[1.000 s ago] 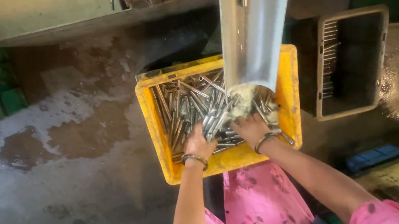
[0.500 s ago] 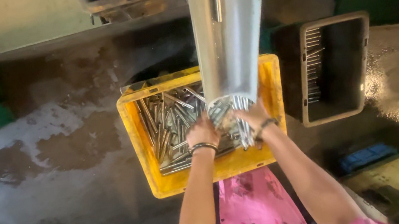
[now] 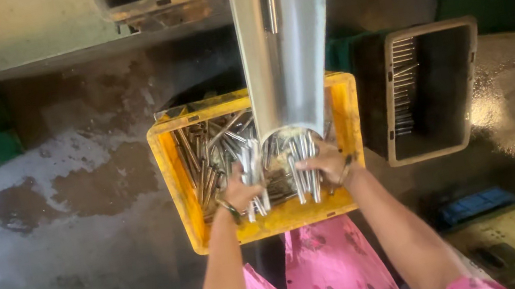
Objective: The person repeatedly scoops cylindrical metal parts from a yellow bin and transfers them into a smaller rectangular bin. The parts are handled by hand in small batches and placed into the second container.
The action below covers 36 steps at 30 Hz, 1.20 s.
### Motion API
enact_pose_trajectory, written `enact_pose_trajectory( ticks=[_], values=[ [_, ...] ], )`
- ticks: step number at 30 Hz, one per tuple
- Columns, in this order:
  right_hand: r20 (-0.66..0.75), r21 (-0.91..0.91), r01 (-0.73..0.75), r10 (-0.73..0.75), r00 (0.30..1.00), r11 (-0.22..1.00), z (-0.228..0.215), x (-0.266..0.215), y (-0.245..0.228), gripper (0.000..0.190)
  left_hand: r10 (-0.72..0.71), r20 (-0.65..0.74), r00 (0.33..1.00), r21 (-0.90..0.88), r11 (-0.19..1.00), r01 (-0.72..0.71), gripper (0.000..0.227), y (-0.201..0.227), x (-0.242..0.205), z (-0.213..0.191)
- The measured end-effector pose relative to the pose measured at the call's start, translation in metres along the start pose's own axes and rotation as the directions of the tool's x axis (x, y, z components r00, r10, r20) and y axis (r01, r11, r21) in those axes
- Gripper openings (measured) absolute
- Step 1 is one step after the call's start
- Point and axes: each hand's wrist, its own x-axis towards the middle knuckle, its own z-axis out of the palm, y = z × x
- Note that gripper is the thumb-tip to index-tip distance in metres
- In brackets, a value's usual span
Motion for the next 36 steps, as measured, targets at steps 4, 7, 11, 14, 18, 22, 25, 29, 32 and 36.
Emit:
enact_pose_trajectory(
  ticks=[4, 7, 11, 14, 18, 22, 25, 29, 32, 36],
  values=[
    [0.084, 0.118, -0.096, 0.086, 0.993, 0.988, 0.006, -0.010, 0.049, 0.068, -0.162, 0.098, 0.982, -0.024, 0.986, 0.165, 0.104, 0.004, -0.016, 0.040],
    [0.173, 0.226, -0.099, 0.060, 0.983, 0.969, 0.006, -0.017, 0.069, 0.060, -0.119, 0.115, 0.986, -0.024, 0.992, 0.123, 0.105, 0.009, -0.023, 0.053],
    [0.185, 0.059, 0.013, -0.024, 0.982, 0.998, 0.010, -0.016, 0.083, 0.065, -0.132, 0.195, 0.972, 0.067, 0.990, 0.121, 0.094, 0.011, -0.026, 0.051],
    [0.079, -0.186, 0.126, -0.114, 0.990, 0.974, 0.017, -0.010, 0.094, 0.080, -0.161, 0.193, 0.968, -0.056, 0.983, 0.174, 0.085, -0.001, -0.025, 0.054],
    [-0.120, -0.529, 0.138, -0.235, 0.965, 0.838, 0.027, -0.005, 0.107, 0.101, -0.021, 0.112, 0.993, -0.088, 0.996, 0.031, 0.065, -0.026, -0.019, 0.061],
    [-0.162, -0.304, 0.189, -0.246, 0.956, 0.934, 0.023, 0.009, 0.094, 0.095, -0.179, 0.059, 0.982, -0.339, 0.922, 0.189, 0.086, -0.023, -0.008, 0.065],
    [-0.256, -0.190, 0.208, -0.253, 0.933, 0.960, 0.006, 0.031, 0.076, 0.086, -0.319, -0.010, 0.948, -0.358, 0.886, 0.295, 0.114, 0.000, 0.016, 0.061],
    [-0.359, -0.434, 0.045, -0.219, 0.907, 0.900, -0.029, 0.085, 0.039, 0.062, -0.256, 0.023, 0.966, -0.529, 0.817, 0.229, 0.109, 0.036, 0.075, 0.045],
    [-0.404, 0.304, 0.163, -0.028, 0.914, 0.938, -0.036, 0.108, 0.023, 0.057, -0.136, 0.050, 0.990, -0.810, 0.574, 0.119, 0.099, 0.045, 0.095, 0.044],
    [-0.323, -0.006, 0.260, -0.248, 0.914, 0.966, -0.025, 0.087, 0.013, 0.058, 0.041, 0.005, 0.999, -0.842, 0.539, -0.017, 0.082, 0.046, 0.105, 0.050]
  ],
)
